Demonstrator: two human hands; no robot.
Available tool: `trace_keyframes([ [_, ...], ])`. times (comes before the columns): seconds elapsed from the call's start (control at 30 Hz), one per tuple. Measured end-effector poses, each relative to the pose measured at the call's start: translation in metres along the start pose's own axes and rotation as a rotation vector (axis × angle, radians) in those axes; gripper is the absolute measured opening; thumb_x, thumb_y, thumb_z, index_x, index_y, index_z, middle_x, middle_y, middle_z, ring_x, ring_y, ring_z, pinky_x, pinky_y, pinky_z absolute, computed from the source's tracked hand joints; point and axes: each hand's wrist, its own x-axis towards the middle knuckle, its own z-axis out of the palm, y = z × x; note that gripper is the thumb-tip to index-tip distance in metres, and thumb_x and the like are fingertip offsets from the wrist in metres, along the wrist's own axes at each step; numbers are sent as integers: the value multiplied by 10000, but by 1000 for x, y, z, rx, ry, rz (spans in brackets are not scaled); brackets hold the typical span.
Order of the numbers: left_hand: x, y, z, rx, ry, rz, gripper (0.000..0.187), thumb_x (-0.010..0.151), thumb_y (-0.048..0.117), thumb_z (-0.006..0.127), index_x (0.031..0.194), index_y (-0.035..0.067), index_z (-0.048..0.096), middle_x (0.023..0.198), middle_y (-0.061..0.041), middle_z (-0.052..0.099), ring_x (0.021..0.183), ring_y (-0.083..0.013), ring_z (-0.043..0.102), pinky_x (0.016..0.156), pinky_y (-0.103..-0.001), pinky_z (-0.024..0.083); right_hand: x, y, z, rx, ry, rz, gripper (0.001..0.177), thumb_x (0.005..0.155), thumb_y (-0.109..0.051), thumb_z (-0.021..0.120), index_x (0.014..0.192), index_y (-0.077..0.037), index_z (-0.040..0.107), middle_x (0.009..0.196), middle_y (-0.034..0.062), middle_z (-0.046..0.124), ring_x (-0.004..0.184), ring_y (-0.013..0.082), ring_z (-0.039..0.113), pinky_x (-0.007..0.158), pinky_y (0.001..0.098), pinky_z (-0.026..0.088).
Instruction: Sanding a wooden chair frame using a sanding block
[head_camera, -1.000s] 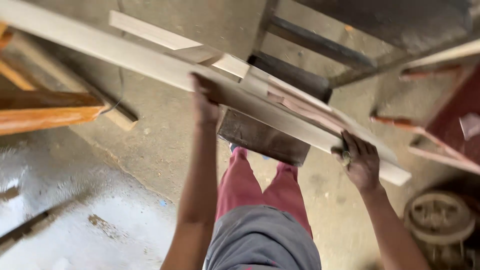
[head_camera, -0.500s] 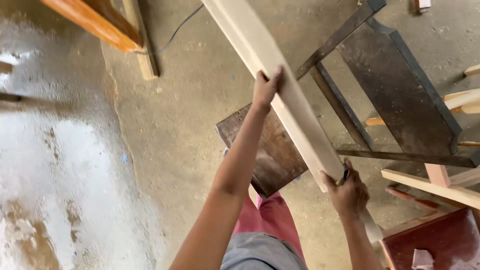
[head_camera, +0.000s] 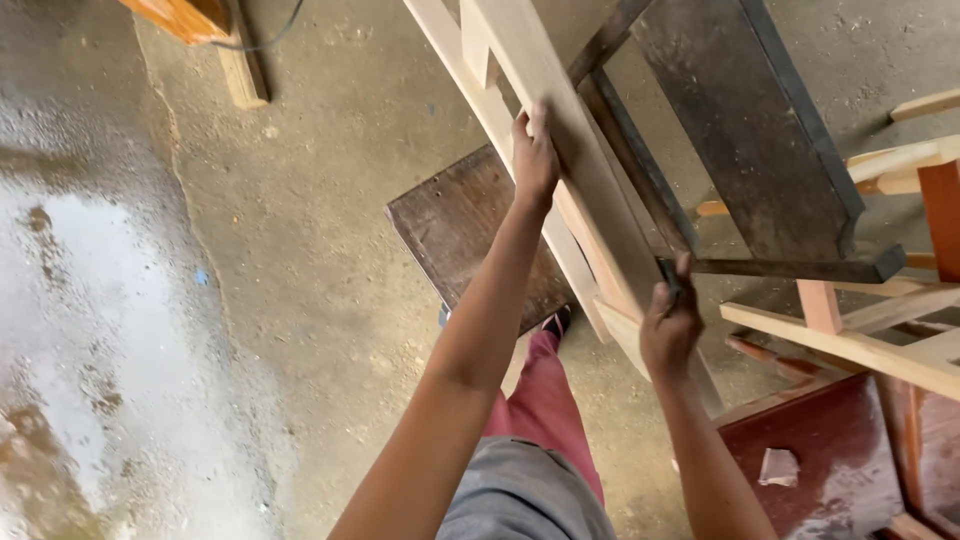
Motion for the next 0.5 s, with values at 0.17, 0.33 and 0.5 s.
trace_keyframes([
  [0.17, -91, -83, 50, -564, -100, -285, 942, 991, 722, 437, 1650, 84, 222, 1372, -294, 474, 1192, -432, 534, 992, -532, 470, 21, -4, -10, -160, -164, -422, 475, 1079, -200, 512, 1488, 41, 534, 1542, 243, 492, 1382, 447, 478, 1164, 512, 368],
  [0.33, -135, -130, 87, -710, -247, -429, 859, 987, 749, 323, 1435, 37, 494, 1281, -250, 564, 1165, -391, 572, 1001, -509, 494, -52, 41, -112, -114, -466, -561, 476, 1065, -181, 419, 1478, 46, 485, 1568, 244, 438, 1460, 440, 397, 1199, 532, 344],
  [0.5, -146, -136, 96, -956, -327, -566, 965, 868, 801, 249, 1578, 174, 434, 1502, -119, 550, 1348, -309, 540, 1148, -464, 434, -32, 67, -119, -93, -742, -649, 509, 1040, -153, 381, 1527, -7, 411, 1599, 178, 416, 1535, 380, 321, 1290, 538, 232],
])
